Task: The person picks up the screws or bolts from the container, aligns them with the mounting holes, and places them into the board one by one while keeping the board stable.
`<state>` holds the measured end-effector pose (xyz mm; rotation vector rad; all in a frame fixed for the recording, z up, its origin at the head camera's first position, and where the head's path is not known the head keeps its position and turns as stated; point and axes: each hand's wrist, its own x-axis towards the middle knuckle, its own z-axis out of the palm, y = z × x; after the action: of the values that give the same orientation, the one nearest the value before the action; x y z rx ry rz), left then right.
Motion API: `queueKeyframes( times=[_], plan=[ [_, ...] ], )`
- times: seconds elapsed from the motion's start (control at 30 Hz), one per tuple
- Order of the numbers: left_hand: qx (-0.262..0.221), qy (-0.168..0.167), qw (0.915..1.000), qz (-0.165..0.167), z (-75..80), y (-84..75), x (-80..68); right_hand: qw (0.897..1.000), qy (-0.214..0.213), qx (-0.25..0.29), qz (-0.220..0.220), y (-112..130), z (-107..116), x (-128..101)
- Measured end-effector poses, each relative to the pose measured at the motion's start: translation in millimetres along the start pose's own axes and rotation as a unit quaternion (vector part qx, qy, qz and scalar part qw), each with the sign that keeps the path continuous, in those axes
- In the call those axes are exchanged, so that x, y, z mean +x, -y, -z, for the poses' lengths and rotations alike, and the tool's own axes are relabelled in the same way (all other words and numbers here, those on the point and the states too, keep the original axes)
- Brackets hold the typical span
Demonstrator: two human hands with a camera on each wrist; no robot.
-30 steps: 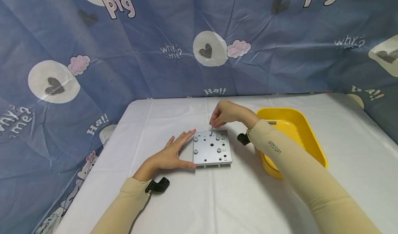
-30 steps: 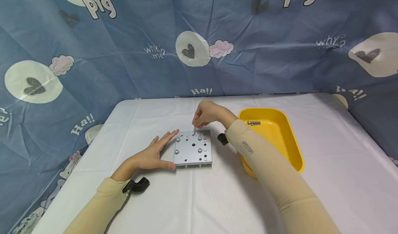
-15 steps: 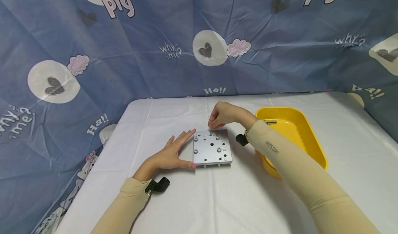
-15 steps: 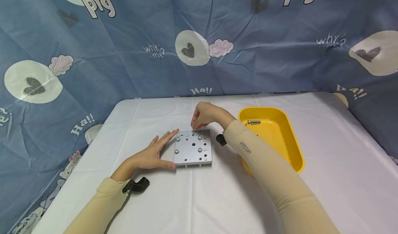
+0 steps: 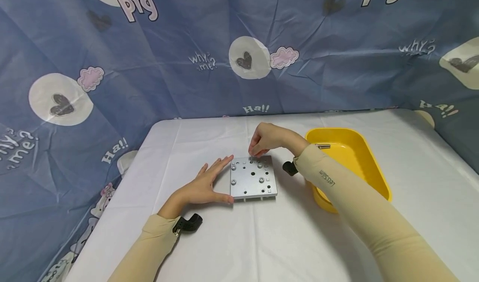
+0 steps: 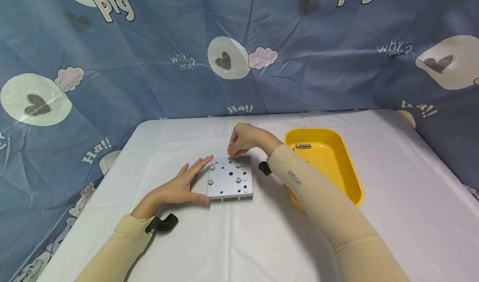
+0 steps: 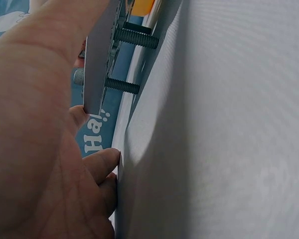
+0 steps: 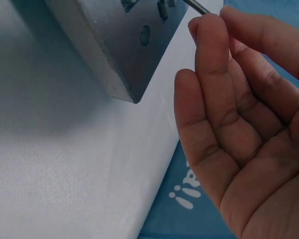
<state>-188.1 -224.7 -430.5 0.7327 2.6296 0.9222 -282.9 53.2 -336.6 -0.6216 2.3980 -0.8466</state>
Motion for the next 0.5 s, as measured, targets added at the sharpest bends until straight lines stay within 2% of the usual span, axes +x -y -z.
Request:
queueKeyframes(
  times=[0.5],
  plan=[
    [-0.002,0.001,1.0,0.002,0.4,-2.1,-0.8,1.0,0.004,0.001,-0.004,2.1,-0.7,-0.8]
  ],
)
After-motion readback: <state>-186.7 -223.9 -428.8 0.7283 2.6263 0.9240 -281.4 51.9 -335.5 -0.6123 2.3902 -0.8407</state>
